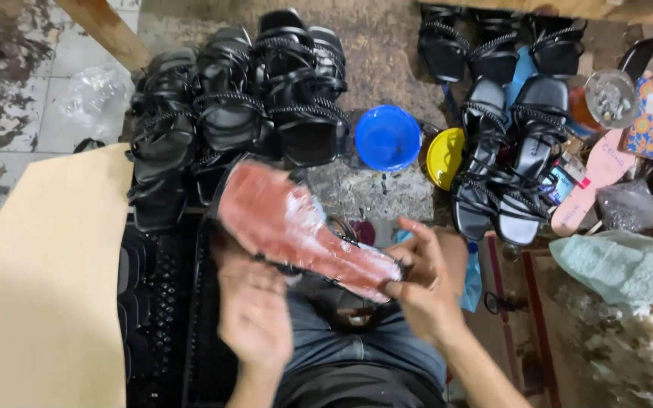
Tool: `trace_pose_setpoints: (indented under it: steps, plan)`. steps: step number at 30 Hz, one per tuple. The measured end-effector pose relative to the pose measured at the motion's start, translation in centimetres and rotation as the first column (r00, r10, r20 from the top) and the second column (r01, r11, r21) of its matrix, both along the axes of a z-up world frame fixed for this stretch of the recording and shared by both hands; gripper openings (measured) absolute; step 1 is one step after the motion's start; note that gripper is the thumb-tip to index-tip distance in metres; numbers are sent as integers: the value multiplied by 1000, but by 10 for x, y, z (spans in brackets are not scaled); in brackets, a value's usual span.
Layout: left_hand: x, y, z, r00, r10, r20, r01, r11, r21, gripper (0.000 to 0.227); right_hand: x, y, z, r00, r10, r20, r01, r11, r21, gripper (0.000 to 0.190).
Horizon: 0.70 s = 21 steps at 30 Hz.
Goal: The person is manually assembling sandals by applying adhesive to the soles and attaching the upper straps.
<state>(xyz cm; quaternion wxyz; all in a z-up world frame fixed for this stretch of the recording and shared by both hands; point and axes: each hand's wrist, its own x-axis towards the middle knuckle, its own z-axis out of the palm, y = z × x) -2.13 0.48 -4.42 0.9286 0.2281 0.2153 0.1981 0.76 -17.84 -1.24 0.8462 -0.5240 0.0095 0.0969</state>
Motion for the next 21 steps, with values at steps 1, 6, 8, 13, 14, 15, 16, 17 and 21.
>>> trace_pose_setpoints:
  steps: [1,6,8,13,14,15,16,17,21]
  plan:
    - [-11,-13,-14,989,-127,76,123,991,56,24,-3,8,-3,997,-81,15,81,996,26,66]
    - [-25,-37,-4,898,-432,86,373,850,371,32,-13,32,6,982,-21,187,72,959,-273,61]
    - [-28,-33,-31,940,-310,-145,340,892,298,63,-5,24,28,918,204,340,194,516,-834,52]
    - [-33,-25,-25,849,-494,-185,524,748,407,64,34,16,51,592,319,740,697,259,-669,39]
    - [-37,-26,-33,831,-522,-189,550,727,412,68,41,15,57,578,404,709,727,140,-672,39]
    - [-29,-24,-13,833,-524,-177,546,725,421,68,46,12,57,568,401,718,737,139,-661,39]
    - [-21,-20,8,826,-536,-174,545,681,490,62,51,9,57,578,406,707,765,32,-644,43]
    - [-16,-18,29,821,-544,-173,538,635,554,58,55,6,58,590,411,695,781,-74,-620,48]
    - [-7,-3,24,816,-539,-210,535,565,628,65,55,11,62,516,460,723,815,-4,-579,52]
